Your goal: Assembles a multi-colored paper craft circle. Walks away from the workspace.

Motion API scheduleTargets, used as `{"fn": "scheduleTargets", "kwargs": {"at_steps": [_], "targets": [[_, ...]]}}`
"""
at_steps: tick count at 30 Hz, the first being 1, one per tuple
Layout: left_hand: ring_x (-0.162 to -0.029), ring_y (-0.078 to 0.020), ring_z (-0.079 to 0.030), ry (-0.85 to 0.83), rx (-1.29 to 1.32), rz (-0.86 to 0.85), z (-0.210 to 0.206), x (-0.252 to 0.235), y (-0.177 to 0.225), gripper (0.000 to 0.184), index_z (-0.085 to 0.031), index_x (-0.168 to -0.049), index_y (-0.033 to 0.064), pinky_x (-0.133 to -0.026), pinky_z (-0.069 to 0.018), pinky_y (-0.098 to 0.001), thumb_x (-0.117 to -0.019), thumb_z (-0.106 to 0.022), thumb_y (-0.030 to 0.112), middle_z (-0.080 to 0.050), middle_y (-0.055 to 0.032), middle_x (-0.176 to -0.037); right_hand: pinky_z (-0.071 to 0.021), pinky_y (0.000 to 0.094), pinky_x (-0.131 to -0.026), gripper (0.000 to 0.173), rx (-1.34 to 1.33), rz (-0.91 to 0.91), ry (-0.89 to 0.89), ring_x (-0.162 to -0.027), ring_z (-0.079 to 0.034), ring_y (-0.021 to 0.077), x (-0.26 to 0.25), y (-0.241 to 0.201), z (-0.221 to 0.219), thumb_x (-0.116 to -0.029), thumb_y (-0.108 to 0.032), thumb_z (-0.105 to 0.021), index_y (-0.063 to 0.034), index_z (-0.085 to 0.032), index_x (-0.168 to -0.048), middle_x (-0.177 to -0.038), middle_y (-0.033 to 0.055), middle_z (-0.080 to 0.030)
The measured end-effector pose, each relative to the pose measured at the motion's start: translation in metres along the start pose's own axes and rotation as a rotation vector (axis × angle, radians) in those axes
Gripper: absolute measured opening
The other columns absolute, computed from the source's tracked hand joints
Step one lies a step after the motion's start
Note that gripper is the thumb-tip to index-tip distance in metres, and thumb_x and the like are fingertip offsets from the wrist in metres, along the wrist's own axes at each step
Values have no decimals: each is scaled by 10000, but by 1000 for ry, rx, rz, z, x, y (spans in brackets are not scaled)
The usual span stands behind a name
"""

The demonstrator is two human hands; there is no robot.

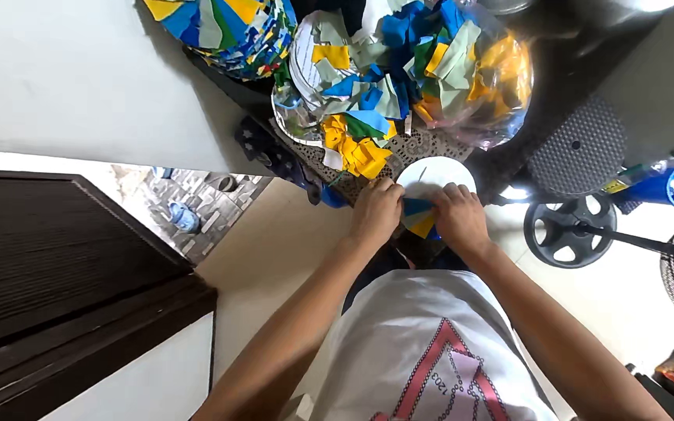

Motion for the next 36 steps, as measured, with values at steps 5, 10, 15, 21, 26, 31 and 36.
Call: {"fn": "scheduleTargets", "kwargs": {"at_steps": [5,10,15,21,26,31,36], "targets": [[-1070,-406,-671,5,-13,-32,-1,-2,-1,135,-738,-1059,-19,-949,-530,-563,-959,-671,40,-699,-213,-1083,-542,542,-765,134,-3,17,26,-954,-687,408,0,3,0,-914,-12,-669,2,-753,-1017,-987,212,-708],[-1060,-405,-674,-7,-20,-37,-5,-3,1,118,-734,-1038,-21,-944,-533,-558,-960,-671,41,-699,-214,-1073,-544,534,-761,116,-11,21,38,-953,-693,396,2,3,0,-914,-20,-673,9,-755,-991,-984,206,-712],[-1102,-432,-655,-72,-74,-35,-5,-5,5,143,-706,-1069,-62,-961,-519,-574,-956,-630,-20,-682,-246,-1100,-544,550,-797,147,-25,4,22,-989,-690,403,2,1,4,-928,-30,-663,5,-759,-1033,-1022,209,-719],[-1125,-448,-656,-120,-210,-181,6,6,16,187,-670,-1100,-109,-962,-527,-558,-920,-631,-75,-679,-274,-1124,-510,571,-913,351,-215,115,-144,-1163,-652,378,-14,-7,18,-908,32,-638,-44,-710,-1242,-1213,161,-719],[-1001,-398,-720,61,-178,-314,10,26,14,113,-690,-1018,-54,-855,-590,-507,-967,-593,-27,-719,-226,-999,-461,615,-969,280,-356,124,-425,-1091,-668,359,-26,-3,21,-927,-44,-665,-58,-726,-1199,-1094,157,-736],[-947,-391,-719,23,-20,-164,18,46,14,148,-680,-988,-55,-858,-584,-507,-1013,-570,41,-709,-221,-947,-468,589,-959,160,-336,123,-507,-1053,-672,339,-19,-1,25,-987,-173,-676,-48,-762,-1036,-1028,152,-730],[-981,-338,-697,-161,174,155,21,59,10,220,-675,-1101,-64,-917,-550,-466,-1048,-531,94,-702,-224,-1033,-512,607,-886,238,-281,-21,-650,-1004,-690,376,-11,-11,31,-1043,-202,-586,-35,-747,-1097,-1008,190,-729]]}}
Point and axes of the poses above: each hand's wrist, its own x-axis away from the middle knuckle, its own z-axis out of the back of the hand, y = z × x, the point moved 1 cm from there along -x, towards the middle knuckle
